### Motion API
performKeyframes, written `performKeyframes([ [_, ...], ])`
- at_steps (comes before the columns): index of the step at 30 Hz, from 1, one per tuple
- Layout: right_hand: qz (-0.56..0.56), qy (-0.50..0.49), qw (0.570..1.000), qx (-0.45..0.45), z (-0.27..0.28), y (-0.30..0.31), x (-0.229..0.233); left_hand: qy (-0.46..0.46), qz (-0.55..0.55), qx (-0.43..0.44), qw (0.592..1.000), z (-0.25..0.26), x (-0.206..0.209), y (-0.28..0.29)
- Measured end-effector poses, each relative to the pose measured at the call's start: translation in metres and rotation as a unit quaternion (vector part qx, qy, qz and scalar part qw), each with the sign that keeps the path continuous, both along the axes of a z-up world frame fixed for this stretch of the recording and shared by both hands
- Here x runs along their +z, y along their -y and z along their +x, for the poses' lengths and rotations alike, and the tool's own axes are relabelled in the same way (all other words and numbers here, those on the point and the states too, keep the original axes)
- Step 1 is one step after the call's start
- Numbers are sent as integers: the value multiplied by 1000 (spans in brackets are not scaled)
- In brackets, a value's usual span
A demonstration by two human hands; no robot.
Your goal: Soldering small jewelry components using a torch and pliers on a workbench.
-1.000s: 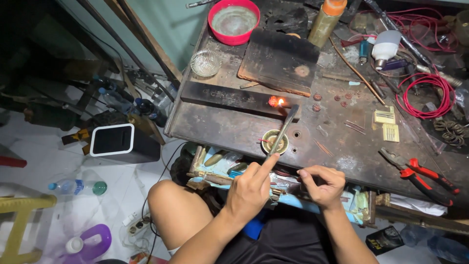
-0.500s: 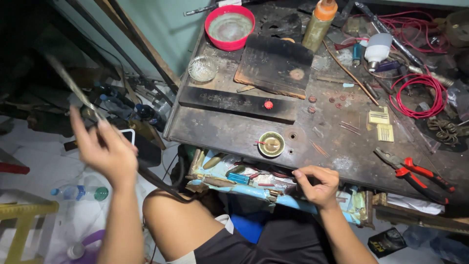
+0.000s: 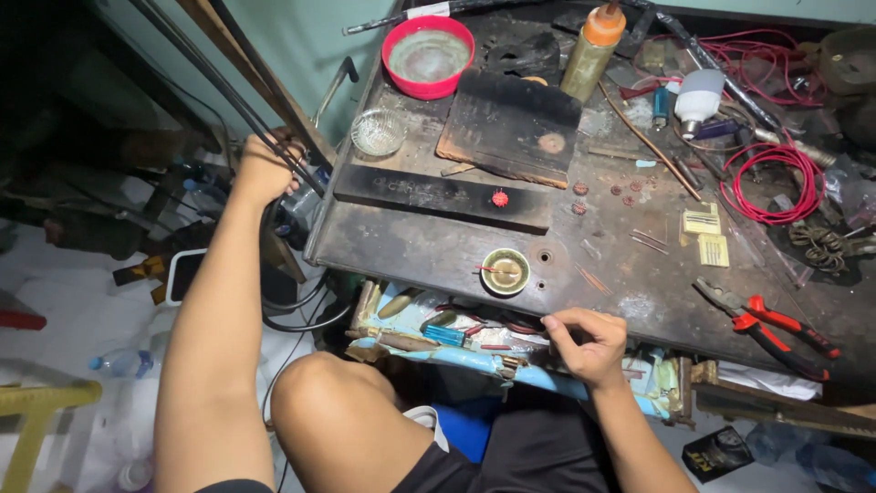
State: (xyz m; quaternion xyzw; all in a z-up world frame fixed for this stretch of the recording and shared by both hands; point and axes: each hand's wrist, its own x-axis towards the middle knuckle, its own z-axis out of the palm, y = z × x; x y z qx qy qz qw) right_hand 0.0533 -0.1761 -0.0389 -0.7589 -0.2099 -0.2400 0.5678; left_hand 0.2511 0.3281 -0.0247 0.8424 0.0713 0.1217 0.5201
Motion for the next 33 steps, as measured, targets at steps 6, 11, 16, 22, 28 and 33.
performKeyframes([
  [6, -4, 2, 1000, -2, 2, 0, 1, -39, 25, 10, 999, -16, -5, 17],
  [11, -8, 2, 1000, -15, -2, -2, 4, -79, 29, 47, 995, 8, -80, -5],
  [16, -11, -2, 1000, -10, -3, -1, 2, -89, 117, 94, 985, 3, -126, -17],
  [22, -40, -20, 999, 21, -14, -4, 7, -100, 156, 138, 973, -36, -77, 8],
  [28, -211, -229, 942, 128, -32, -12, 33, 322, 43, 271, 906, -95, 17, 69],
  [33, -263, -210, 930, 145, -37, -14, 2, 426, 51, 41, 902, -136, 79, 160],
])
